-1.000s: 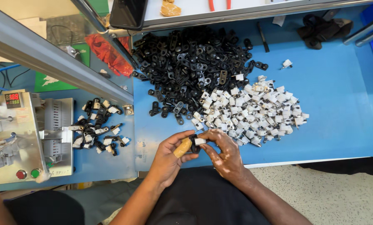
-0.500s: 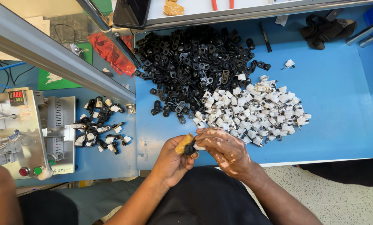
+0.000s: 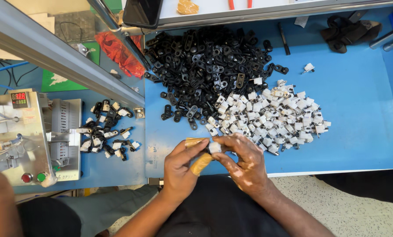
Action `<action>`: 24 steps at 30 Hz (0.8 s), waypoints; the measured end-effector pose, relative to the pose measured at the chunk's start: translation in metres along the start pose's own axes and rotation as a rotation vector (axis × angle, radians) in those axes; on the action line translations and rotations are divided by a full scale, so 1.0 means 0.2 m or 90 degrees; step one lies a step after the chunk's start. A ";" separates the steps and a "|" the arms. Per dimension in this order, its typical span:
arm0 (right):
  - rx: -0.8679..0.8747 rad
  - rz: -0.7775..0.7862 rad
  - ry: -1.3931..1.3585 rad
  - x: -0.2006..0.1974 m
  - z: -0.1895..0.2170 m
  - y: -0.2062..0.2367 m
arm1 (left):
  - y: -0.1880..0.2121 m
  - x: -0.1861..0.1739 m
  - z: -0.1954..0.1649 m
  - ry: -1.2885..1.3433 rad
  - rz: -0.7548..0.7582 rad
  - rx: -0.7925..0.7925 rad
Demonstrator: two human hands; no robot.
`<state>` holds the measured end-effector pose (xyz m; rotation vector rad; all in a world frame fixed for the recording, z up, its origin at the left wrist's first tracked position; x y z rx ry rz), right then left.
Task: The person repeatedly picks a white plastic component and a black plastic component from piles on a blue workbench, presses them together by hand, and places the assembled pair into a growing pile on the left. The process is continuous and repetitive throughout the clip.
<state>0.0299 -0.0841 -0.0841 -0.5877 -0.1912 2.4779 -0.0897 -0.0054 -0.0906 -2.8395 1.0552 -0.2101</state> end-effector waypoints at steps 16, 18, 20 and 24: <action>-0.068 0.031 -0.342 0.04 -0.12 0.06 | 0.00 0.03 0.01 0.121 -0.015 -0.169; -0.098 0.031 -0.368 0.03 -0.12 0.06 | 0.00 0.03 0.01 0.157 0.022 -0.180; -0.148 0.058 -0.324 0.01 -0.12 0.06 | 0.00 0.03 0.02 0.163 0.040 -0.197; -0.057 0.003 -0.258 0.00 -0.10 0.06 | -0.01 0.02 0.03 0.117 0.043 -0.143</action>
Point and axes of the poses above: each hand's wrist, its own y-axis away from the middle knuckle, its own x-axis out of the palm, z = x × y, the point moved 1 cm from there along -y, towards the middle knuckle, and after that the axes turned 2 degrees about -z, right-handed, at the moved point
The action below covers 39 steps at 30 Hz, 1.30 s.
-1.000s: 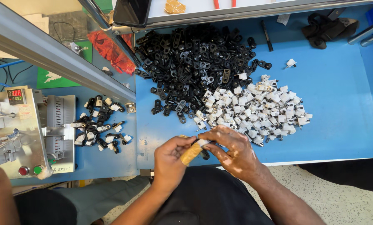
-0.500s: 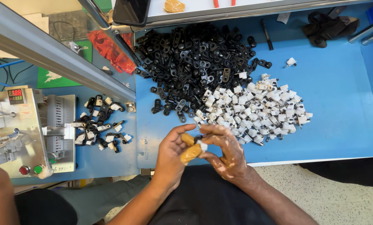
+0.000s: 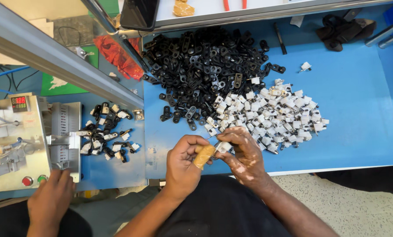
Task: The person repeatedly picks a white plastic component and a black plastic component from piles on a blue workbench, presses them together by hand, and places the assembled pair into a growing pile on the left. The process is continuous and repetitive throughout the clip.
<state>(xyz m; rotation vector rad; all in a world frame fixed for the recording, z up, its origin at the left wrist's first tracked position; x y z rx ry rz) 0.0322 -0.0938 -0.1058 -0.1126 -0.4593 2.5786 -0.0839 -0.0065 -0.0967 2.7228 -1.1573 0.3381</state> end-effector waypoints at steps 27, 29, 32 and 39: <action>-0.190 -0.026 0.207 0.03 -0.06 0.01 | -0.05 0.03 0.05 0.208 -0.002 -0.123; -0.145 -0.039 0.195 0.03 -0.08 0.02 | -0.04 0.04 0.05 0.170 -0.015 -0.126; -0.188 -0.052 0.172 0.04 -0.09 0.05 | -0.01 0.02 0.03 0.064 0.001 -0.079; -0.166 -0.051 0.161 0.02 -0.12 0.05 | -0.04 0.01 0.03 0.105 0.091 -0.109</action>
Point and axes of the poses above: each hand's wrist, its own y-axis away from the middle knuckle, its own x-axis out of the palm, z = x × y, the point moved 1 cm from there along -y, towards the middle knuckle, and after that the axes turned 2 degrees about -z, right-handed, at the moved point
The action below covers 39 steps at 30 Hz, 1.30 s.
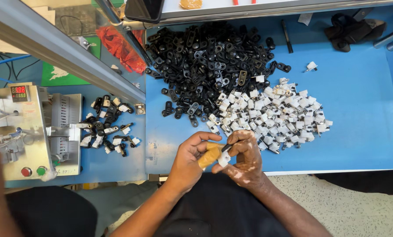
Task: The person repeatedly picks a white plastic component and a black plastic component from piles on a blue workbench, presses them together by hand, and places the assembled pair into a growing pile on the left. The process is continuous and repetitive throughout the clip.
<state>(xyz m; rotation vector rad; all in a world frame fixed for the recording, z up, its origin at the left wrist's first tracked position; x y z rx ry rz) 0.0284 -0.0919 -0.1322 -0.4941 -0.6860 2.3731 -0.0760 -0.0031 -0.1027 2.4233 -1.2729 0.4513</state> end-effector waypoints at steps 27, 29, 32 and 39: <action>0.202 0.508 0.595 0.24 -0.27 -0.02 | -0.08 -0.75 0.13 -0.908 -0.486 0.114; 0.276 0.596 0.616 0.26 -0.28 -0.01 | -0.18 -0.71 0.16 -0.910 -0.437 0.204; 0.477 0.553 0.473 0.23 -0.26 0.00 | -0.26 -0.68 0.18 -0.859 -0.441 0.245; 0.582 0.280 0.143 0.04 -0.26 0.03 | -0.14 -0.55 0.21 -0.636 -0.223 0.117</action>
Point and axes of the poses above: each hand's wrist, its own y-axis away from the middle knuckle, its own x-axis out of the palm, z = x × y, the point moved 1 cm from there along -y, towards the middle knuckle, and after that the axes turned 2 degrees about -z, right-handed, at the moved point
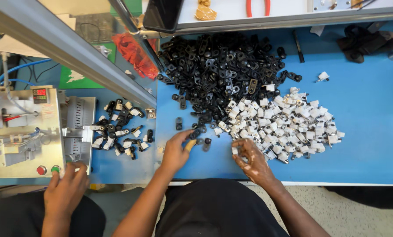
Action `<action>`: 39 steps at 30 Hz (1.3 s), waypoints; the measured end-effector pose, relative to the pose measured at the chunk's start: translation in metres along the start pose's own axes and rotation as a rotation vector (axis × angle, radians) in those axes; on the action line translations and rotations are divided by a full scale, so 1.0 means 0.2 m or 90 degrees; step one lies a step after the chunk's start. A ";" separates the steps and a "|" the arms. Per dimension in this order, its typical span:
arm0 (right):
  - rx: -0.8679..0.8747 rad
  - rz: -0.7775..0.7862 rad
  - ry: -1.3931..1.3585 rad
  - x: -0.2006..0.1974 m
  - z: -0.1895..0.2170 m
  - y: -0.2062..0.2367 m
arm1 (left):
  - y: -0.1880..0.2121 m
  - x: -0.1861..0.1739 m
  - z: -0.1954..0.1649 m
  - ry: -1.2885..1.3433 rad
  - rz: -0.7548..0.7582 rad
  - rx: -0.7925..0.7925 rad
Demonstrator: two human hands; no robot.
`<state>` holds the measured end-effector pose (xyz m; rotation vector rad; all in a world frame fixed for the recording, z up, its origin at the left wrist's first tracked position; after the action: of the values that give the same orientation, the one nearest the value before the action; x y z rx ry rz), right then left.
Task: The person repeatedly picks a white plastic component and a black plastic component from piles on a blue workbench, presses them together by hand, and places the assembled pair into a growing pile on the left. The process is continuous and repetitive throughout the clip.
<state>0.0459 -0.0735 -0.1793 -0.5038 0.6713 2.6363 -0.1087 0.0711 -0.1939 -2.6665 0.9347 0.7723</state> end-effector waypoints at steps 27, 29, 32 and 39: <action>-0.501 -0.215 -0.097 -0.11 0.28 0.17 | 0.17 0.06 -0.42 0.799 0.175 -0.222; -0.535 -0.205 -0.112 -0.12 0.30 0.17 | 0.17 0.05 -0.41 0.823 0.200 -0.247; -0.616 -0.163 -0.079 -0.16 0.33 0.17 | 0.17 0.03 -0.41 0.832 0.211 -0.278; -0.508 -0.162 0.009 -0.21 0.39 0.20 | 0.19 0.00 -0.53 0.564 0.070 -0.121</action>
<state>0.0463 -0.0768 -0.0824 -0.7539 -0.4592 2.5597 -0.0896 0.0036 -0.1060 -3.1651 1.2232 -0.4038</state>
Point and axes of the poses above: each hand's wrist, its own y-axis away from the middle knuckle, its own x-axis out of the palm, z = x × y, the point moved 1 cm from there along -y, towards the middle knuckle, and after that the axes turned 2 degrees about -z, right-handed, at the moved point
